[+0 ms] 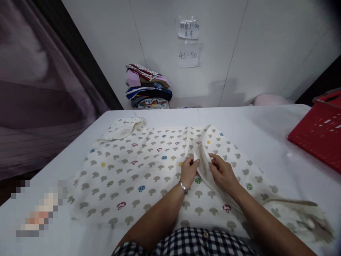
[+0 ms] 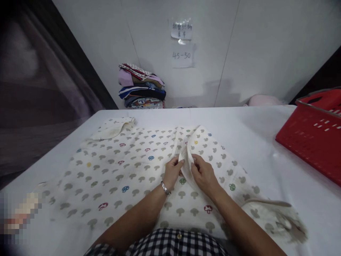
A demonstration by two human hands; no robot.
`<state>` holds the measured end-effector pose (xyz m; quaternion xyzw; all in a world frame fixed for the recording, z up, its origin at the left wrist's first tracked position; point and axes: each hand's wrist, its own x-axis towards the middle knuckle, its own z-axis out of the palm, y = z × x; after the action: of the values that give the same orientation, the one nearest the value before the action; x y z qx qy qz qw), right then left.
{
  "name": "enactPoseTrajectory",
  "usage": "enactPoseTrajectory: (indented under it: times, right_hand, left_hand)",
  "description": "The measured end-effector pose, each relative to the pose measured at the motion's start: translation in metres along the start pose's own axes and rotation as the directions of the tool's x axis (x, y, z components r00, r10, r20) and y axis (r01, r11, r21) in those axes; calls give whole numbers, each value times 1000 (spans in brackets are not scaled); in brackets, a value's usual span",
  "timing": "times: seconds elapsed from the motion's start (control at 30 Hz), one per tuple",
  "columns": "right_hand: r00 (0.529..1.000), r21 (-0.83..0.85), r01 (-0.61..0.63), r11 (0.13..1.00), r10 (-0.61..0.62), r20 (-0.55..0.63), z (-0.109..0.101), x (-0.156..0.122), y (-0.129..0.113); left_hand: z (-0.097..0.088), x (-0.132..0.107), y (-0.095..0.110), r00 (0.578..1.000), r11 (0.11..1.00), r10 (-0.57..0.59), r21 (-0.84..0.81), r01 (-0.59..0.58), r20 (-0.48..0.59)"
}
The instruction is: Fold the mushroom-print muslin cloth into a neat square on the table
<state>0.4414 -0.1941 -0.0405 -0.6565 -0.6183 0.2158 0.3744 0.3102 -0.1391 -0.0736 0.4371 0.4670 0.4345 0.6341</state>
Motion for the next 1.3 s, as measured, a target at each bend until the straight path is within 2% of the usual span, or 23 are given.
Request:
enactPoseTrajectory:
  times: [0.13, 0.3, 0.43, 0.63, 0.83, 1.0, 1.17, 1.3]
  right_hand:
    - [992, -59, 38, 998, -30, 124, 11, -2, -7]
    - [993, -68, 34, 997, -27, 111, 21, 0, -4]
    - [984, -81, 32, 996, -17, 179, 20, 1, -5]
    - [968, -131, 94, 987, -60, 244, 19, -2, -12]
    - [964, -268, 136, 954, -65, 256, 24, -5, -8]
    - [973, -347, 132, 928, -54, 226, 26, -5, -2]
    - [981, -206, 109, 972, -73, 179, 14, 0, 1]
    - [990, -57, 64, 996, -56, 129, -23, 2, -2]
  left_hand:
    - [1, -2, 1, 997, 996, 78, 42, -77, -18]
    - [1, -3, -1, 992, 989, 130, 69, -129, -4]
    - [1, -1, -5, 988, 986, 155, 66, -154, -7]
    - [1, 0, -9, 981, 982, 191, 12, -191, -25]
    - [1, -2, -9, 992, 991, 122, -61, -121, 10]
    - [1, -4, -8, 984, 984, 167, -71, -163, 55]
    - [-1, -5, -7, 960, 964, 264, 14, -267, 91]
    - [-2, -5, -7, 963, 967, 254, -14, -254, 93]
